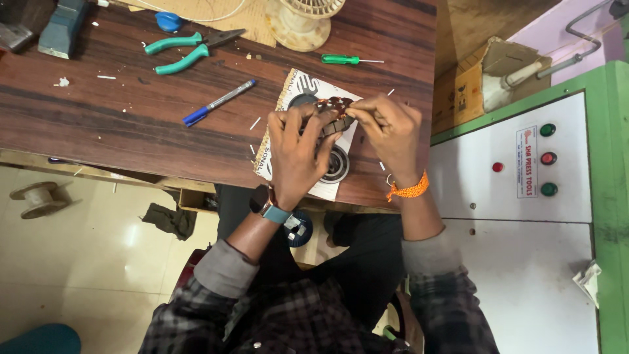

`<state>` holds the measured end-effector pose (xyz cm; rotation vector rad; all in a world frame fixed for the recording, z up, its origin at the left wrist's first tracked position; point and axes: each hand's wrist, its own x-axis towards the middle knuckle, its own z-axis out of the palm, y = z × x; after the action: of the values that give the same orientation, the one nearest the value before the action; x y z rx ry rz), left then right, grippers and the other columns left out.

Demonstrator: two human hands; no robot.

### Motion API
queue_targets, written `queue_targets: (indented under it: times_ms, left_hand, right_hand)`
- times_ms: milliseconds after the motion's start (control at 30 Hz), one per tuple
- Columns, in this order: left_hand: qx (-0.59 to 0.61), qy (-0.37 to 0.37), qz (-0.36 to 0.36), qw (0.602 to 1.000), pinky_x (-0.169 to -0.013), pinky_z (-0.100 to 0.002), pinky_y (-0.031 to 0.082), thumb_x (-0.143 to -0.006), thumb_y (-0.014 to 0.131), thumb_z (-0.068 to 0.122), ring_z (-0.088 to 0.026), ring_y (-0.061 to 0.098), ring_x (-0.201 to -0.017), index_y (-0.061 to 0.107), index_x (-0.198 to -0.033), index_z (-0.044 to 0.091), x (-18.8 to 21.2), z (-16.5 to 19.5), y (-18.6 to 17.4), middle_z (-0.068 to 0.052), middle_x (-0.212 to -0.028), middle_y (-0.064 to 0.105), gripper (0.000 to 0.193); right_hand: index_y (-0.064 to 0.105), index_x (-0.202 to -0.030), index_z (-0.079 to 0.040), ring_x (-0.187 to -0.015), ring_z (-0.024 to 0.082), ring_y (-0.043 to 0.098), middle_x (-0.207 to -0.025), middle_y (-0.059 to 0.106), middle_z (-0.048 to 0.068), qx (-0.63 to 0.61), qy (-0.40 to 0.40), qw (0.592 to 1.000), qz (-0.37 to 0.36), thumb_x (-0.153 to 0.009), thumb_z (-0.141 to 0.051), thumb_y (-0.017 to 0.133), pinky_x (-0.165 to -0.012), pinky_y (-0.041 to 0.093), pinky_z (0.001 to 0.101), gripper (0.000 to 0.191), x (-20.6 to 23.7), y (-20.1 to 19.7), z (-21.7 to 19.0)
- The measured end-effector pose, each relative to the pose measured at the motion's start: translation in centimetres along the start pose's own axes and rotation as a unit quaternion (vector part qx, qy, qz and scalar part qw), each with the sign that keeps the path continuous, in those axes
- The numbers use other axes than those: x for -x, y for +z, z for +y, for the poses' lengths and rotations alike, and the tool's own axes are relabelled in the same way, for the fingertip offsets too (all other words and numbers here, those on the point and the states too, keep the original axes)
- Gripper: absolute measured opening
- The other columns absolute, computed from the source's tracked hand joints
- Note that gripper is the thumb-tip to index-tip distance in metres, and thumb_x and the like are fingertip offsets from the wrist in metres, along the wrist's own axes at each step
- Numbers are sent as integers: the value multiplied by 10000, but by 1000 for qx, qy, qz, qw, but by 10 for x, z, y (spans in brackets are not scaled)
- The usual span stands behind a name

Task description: The person sits at a workbench and fits a copper-wound motor armature into a bearing and housing assembly by hand, pressing and rotating the parts to seat them together, working over a printed sheet on the table.

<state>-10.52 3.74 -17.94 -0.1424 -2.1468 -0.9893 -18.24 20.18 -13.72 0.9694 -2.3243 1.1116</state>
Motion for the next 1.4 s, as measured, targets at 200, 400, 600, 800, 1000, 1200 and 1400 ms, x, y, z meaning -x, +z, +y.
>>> queue_targets:
  times_ms: [200, 400, 600, 800, 1000, 1200, 1400]
  left_hand:
    - [277, -112, -69, 952, -1071, -414, 439, -932, 791, 213, -252, 604, -1153, 246, -1567, 77, -16, -13, -8, -100, -1192, 690, 848]
    - [518, -265, -149, 799, -1065, -364, 506, -990, 691, 139, -160, 681, -1117, 9, -1666, 113, -29, -34, -10, -107, -1119, 739, 961]
    - [513, -196, -146, 823, -944, -281, 525, -1007, 631, -3, -111, 641, -986, 83, -1638, 154, -26, -38, -10, -59, -1021, 675, 850]
    - [359, -124, -178, 908, -882, -310, 503, -1014, 627, 22, -149, 599, -950, 505, -1424, 129, -26, -40, -25, -43, -1005, 676, 441]
    - [234, -38, -168, 957, -891, -371, 442, -919, 751, 207, -212, 573, -939, 624, -1266, 145, -34, -28, -34, -34, -1006, 659, 374]
    - [75, -23, -103, 992, -882, -418, 411, -866, 820, 252, -294, 441, -956, 627, -1363, 145, -17, -9, -18, -69, -1050, 555, 545]
    - [39, 18, -26, 999, -921, -430, 414, -902, 811, 166, -312, 450, -1028, 671, -1264, 142, -4, -9, -4, -82, -1162, 558, 389]
  right_hand:
    - [728, -962, -12, -726, 141, 681, -882, 730, 71, -13, -51, 997, -62, -938, -69, 812, -627, 508, 285, 104, -24, 5, 0]
    - [725, -964, -27, -698, 122, 642, -869, 729, 57, 16, -66, 995, -70, -928, -85, 834, -613, 491, 279, 128, -36, 11, -1]
    - [729, -960, -20, -596, 29, 476, -723, 634, -7, -47, 75, 995, -41, -920, -41, 816, -525, 350, 225, 98, 0, 12, -25]
    - [712, -952, -19, -599, 13, 328, -644, 410, -77, -75, 174, 982, 26, -921, -57, 803, -529, 250, 219, 104, 55, 44, -34]
    - [654, -926, -9, -647, -3, 337, -704, 450, -92, -166, 260, 949, 58, -985, -49, 731, -563, 235, 202, 105, 95, 62, -8]
    - [700, -1002, 3, -709, -6, 497, -795, 617, -38, -140, 253, 955, 66, -986, 5, 722, -631, 398, 170, 27, 106, 22, 23]
    - [713, -1041, 22, -764, 18, 637, -935, 757, 56, -59, 159, 985, 24, -969, 67, 693, -647, 488, 185, 87, 60, -11, 19]
